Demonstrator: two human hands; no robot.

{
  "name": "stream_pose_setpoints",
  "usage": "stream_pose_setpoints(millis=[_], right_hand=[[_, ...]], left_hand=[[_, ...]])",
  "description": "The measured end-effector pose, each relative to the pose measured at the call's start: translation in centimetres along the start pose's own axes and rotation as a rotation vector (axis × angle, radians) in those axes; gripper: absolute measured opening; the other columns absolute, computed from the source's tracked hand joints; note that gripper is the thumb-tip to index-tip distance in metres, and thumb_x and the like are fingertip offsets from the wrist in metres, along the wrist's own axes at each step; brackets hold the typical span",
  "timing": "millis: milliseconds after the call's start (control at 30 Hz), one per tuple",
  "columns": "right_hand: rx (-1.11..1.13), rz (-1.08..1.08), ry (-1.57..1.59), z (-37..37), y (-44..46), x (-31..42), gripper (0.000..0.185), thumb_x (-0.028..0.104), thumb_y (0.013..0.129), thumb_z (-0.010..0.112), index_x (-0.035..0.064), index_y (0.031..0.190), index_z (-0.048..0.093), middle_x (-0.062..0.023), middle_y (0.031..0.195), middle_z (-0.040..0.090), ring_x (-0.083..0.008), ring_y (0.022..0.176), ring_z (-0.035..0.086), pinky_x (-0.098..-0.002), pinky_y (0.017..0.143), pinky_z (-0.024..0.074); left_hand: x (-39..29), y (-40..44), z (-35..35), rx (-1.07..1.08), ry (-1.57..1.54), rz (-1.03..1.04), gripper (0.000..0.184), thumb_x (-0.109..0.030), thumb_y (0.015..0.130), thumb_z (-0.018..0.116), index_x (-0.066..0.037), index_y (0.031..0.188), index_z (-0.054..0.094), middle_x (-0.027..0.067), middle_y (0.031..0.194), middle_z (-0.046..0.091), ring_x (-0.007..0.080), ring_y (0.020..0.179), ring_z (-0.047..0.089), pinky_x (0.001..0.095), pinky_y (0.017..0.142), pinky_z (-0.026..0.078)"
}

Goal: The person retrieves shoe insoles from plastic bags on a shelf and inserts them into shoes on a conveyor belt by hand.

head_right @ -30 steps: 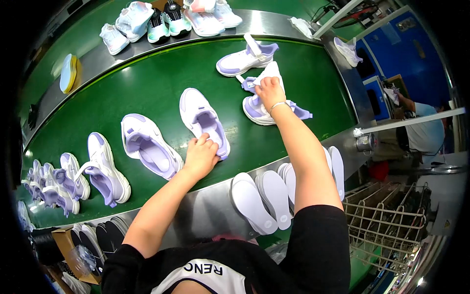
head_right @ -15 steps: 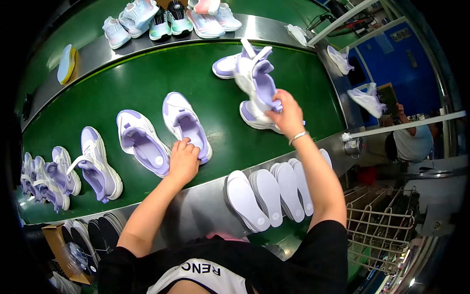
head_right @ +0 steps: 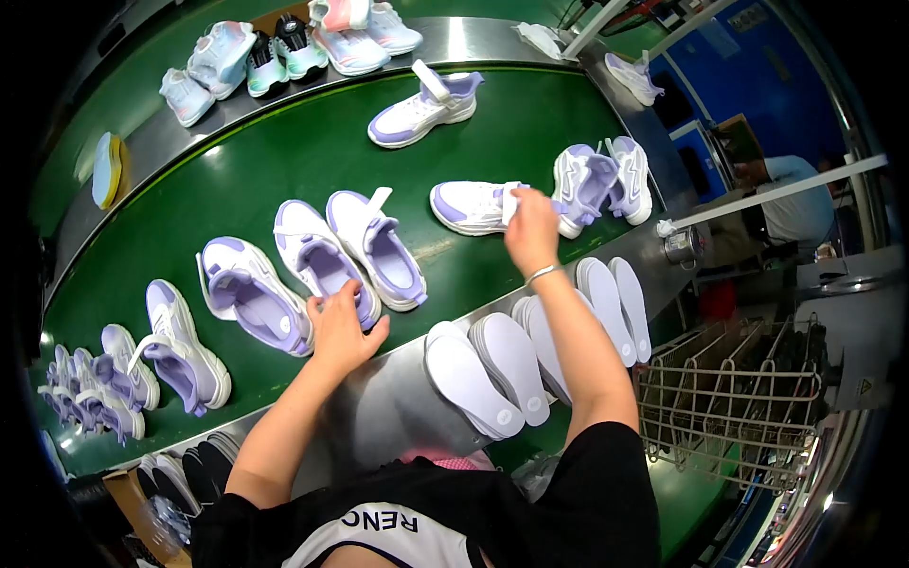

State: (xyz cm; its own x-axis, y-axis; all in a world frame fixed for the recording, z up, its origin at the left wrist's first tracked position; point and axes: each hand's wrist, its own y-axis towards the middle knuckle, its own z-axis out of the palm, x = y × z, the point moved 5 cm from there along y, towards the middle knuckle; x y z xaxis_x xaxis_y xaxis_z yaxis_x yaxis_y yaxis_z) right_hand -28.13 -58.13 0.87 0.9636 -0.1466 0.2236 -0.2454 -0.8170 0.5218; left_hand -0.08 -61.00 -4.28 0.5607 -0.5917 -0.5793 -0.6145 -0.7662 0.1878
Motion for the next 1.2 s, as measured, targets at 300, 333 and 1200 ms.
stream_pose_setpoints(millis=[300, 333, 1200], right_hand=[[0.642, 0.217, -0.332, 8.4, 4.2, -10.7, 0.026, 0.012, 0.066, 0.055, 0.0191, 0.091, 0.058, -0.0045, 0.092, 0.055, -0.0243, 0.09, 0.05, -0.0361, 0.076, 0.0416], [0.597, 0.132, -0.309, 8.9, 5.4, -10.4, 0.023, 0.013, 0.066, 0.056, 0.018, 0.088, 0.059, -0.0043, 0.092, 0.054, -0.0238, 0.091, 0.049, -0.0355, 0.076, 0.0417], [0.543, 0.484, -0.025, 5.8, -1.0, -7.9, 0.029, 0.029, 0.072, 0.056, 0.0086, 0.093, 0.056, -0.0196, 0.102, 0.047, -0.0335, 0.086, 0.052, -0.039, 0.076, 0.0419]], left_hand=[[-1.4, 3.2, 3.3, 0.216, 0.307, 0.021, 0.035, -0.028, 0.069, 0.057, -0.012, 0.1, 0.052, 0.013, 0.066, 0.053, 0.0267, 0.064, 0.052, 0.043, 0.077, 0.028], [-1.4, 3.2, 3.4, 0.197, 0.314, 0.03, 0.031, -0.026, 0.069, 0.058, -0.011, 0.096, 0.053, 0.013, 0.066, 0.053, 0.0267, 0.063, 0.052, 0.0425, 0.077, 0.029], [-4.5, 8.2, 8.0, 0.001, 0.082, 0.263, 0.021, -0.023, 0.067, 0.061, -0.011, 0.083, 0.057, 0.0103, 0.065, 0.056, 0.025, 0.058, 0.052, 0.0356, 0.068, 0.033]])
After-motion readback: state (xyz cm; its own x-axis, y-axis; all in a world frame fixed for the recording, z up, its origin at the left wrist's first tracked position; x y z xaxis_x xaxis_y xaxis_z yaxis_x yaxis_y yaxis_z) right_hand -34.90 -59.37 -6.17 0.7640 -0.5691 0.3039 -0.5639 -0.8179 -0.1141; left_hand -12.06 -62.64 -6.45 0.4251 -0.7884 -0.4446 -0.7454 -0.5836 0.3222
